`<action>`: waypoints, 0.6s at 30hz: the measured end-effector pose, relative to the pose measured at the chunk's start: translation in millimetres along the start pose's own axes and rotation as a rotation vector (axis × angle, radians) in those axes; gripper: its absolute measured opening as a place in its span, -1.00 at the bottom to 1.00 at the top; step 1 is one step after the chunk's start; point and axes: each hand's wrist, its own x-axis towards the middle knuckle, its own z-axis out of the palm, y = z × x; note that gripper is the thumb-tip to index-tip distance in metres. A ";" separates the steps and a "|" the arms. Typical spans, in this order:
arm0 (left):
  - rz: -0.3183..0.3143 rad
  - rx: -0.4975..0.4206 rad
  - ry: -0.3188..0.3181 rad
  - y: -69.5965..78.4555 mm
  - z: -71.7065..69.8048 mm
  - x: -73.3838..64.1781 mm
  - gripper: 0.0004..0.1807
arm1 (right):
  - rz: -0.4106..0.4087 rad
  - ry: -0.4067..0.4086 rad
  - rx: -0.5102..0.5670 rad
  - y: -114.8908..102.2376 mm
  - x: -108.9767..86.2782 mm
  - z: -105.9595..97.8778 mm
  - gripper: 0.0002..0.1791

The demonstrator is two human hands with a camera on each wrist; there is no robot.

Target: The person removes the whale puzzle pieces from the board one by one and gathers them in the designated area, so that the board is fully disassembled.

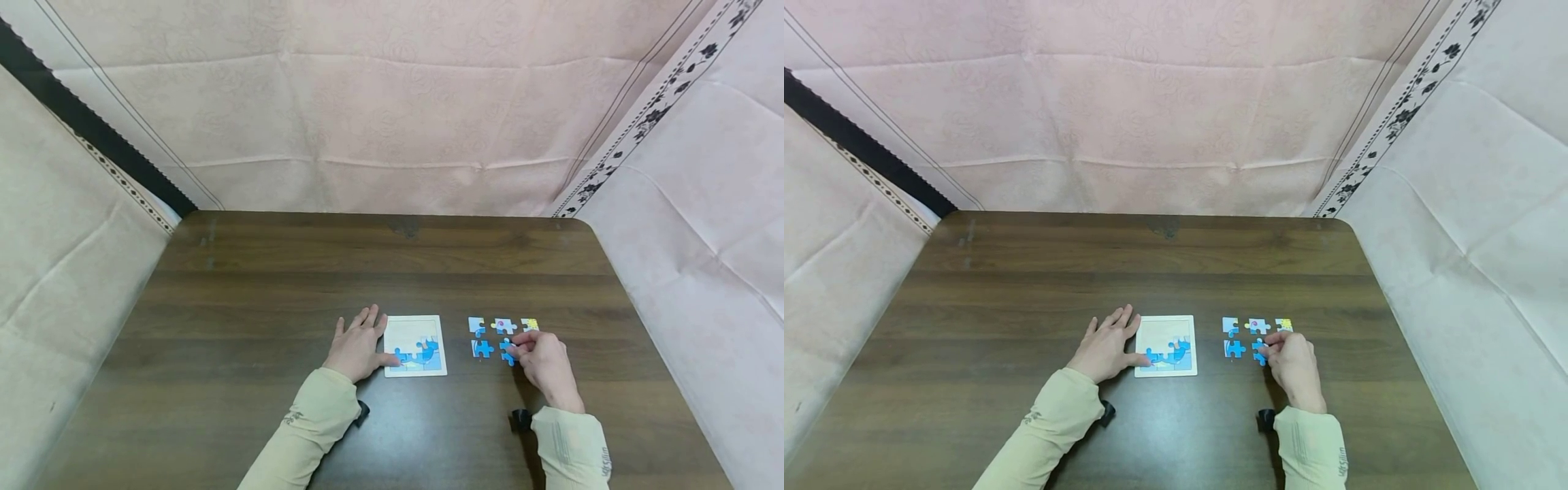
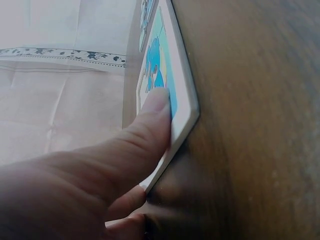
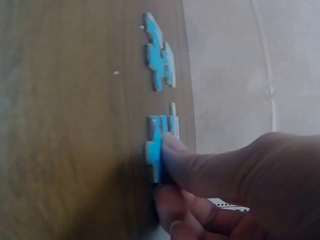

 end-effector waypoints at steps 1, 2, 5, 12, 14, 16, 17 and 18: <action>0.000 0.000 0.000 0.0 0.1 0.0 0.00 | -0.005 0.003 -0.002 0.3 -0.1 0.4 -0.82; 0.000 -0.001 0.001 0.0 0.1 -0.2 -0.01 | -0.011 0.008 -0.005 0.7 -0.1 0.8 -0.82; -0.001 -0.005 0.000 0.0 0.3 -0.3 -0.01 | -0.025 0.019 -0.009 1.7 -0.4 1.6 -0.82; 0.002 0.006 -0.002 -0.2 0.9 0.4 0.00 | -0.042 0.024 0.005 2.5 -1.2 1.4 -0.83; 0.003 0.010 0.001 -0.3 1.3 0.5 0.00 | -0.051 0.027 0.003 2.7 -1.4 0.8 -0.82; 0.002 0.012 0.003 -0.4 1.6 0.6 0.00 | -0.061 0.029 0.003 3.0 -1.6 0.2 -0.81; 0.003 0.012 0.004 -0.3 1.7 0.5 0.00 | -0.067 0.029 0.001 3.3 -1.6 -0.1 -0.81; 0.002 0.013 0.004 -0.4 1.7 0.6 0.00 | -0.071 0.028 -0.001 3.6 -1.6 -0.5 -0.81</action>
